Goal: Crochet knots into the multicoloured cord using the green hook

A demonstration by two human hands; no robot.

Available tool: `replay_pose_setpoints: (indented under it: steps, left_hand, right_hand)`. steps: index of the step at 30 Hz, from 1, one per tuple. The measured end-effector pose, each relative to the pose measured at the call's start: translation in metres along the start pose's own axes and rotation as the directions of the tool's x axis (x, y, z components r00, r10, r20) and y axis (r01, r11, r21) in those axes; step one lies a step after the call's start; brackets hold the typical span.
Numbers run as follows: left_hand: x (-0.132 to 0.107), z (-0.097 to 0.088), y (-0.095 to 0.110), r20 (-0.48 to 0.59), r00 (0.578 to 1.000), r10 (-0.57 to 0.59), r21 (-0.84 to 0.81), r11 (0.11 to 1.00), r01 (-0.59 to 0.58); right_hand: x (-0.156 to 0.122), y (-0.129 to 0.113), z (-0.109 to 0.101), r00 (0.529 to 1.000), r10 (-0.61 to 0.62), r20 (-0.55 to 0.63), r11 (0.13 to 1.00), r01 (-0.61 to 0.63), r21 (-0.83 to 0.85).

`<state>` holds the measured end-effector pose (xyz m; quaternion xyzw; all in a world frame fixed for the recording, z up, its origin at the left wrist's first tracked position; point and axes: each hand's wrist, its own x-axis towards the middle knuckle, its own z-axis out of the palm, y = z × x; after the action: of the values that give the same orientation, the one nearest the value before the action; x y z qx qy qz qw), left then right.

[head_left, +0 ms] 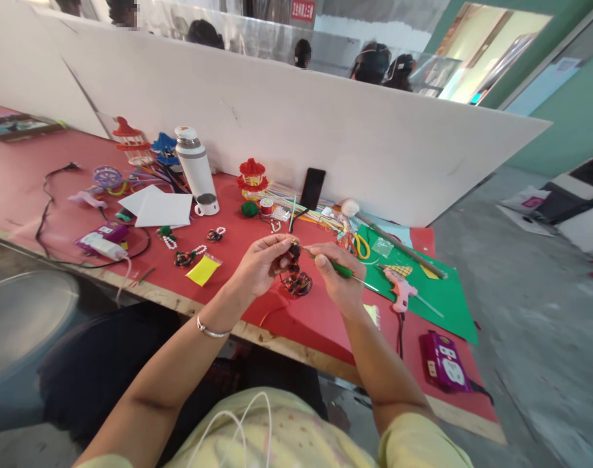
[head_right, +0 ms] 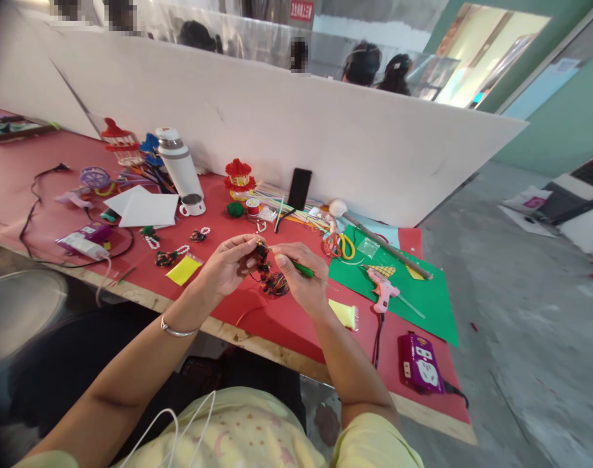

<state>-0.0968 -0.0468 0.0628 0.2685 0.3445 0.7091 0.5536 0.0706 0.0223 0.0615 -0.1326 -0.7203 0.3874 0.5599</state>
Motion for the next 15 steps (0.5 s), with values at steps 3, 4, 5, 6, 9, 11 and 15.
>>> replay_pose_setpoints:
  steps: [3, 4, 5, 6, 9, 11, 15]
  left_hand:
    - [0.0001, -0.0009, 0.0001, 0.004, 1.0, -0.001, -0.007, 1.0, 0.001]
    - [0.0003, -0.0012, 0.0, 0.007, 1.0, 0.001, -0.007, 1.0, -0.001]
    - [0.0005, -0.0014, -0.0001, 0.01, 1.0, 0.004, -0.005, 1.0, -0.004]
    - [0.0008, -0.0014, -0.0002, 0.014, 1.0, 0.008, 0.0, 1.0, -0.008]
    - [0.0011, -0.0009, -0.0006, 0.014, 1.0, 0.013, 0.015, 1.0, -0.013]
    - [0.001, -0.0004, -0.0007, 0.01, 1.0, 0.011, 0.018, 1.0, -0.011]
    - [0.0006, 0.0001, -0.0006, 0.013, 1.0, 0.008, 0.023, 1.0, -0.008]
  right_hand:
    - [-0.0004, -0.0006, -0.0003, 1.0, 0.008, -0.016, 1.0, -0.008, -0.002]
    - [-0.0005, -0.0003, -0.0004, 1.0, 0.016, -0.025, 1.0, -0.016, -0.007]
    - [-0.0006, 0.0001, -0.0006, 0.999, 0.026, -0.034, 1.0, -0.026, -0.014]
    - [-0.0006, 0.0006, -0.0006, 0.999, 0.036, -0.04, 0.999, -0.037, -0.02]
    - [-0.0002, 0.0012, -0.0009, 0.997, 0.055, -0.047, 0.998, -0.056, -0.024]
    - [0.0002, 0.0007, -0.0011, 0.998, 0.056, -0.038, 0.998, -0.057, -0.019]
    - [0.001, -0.0011, -0.0017, 0.999, 0.037, -0.019, 0.999, -0.037, -0.014]
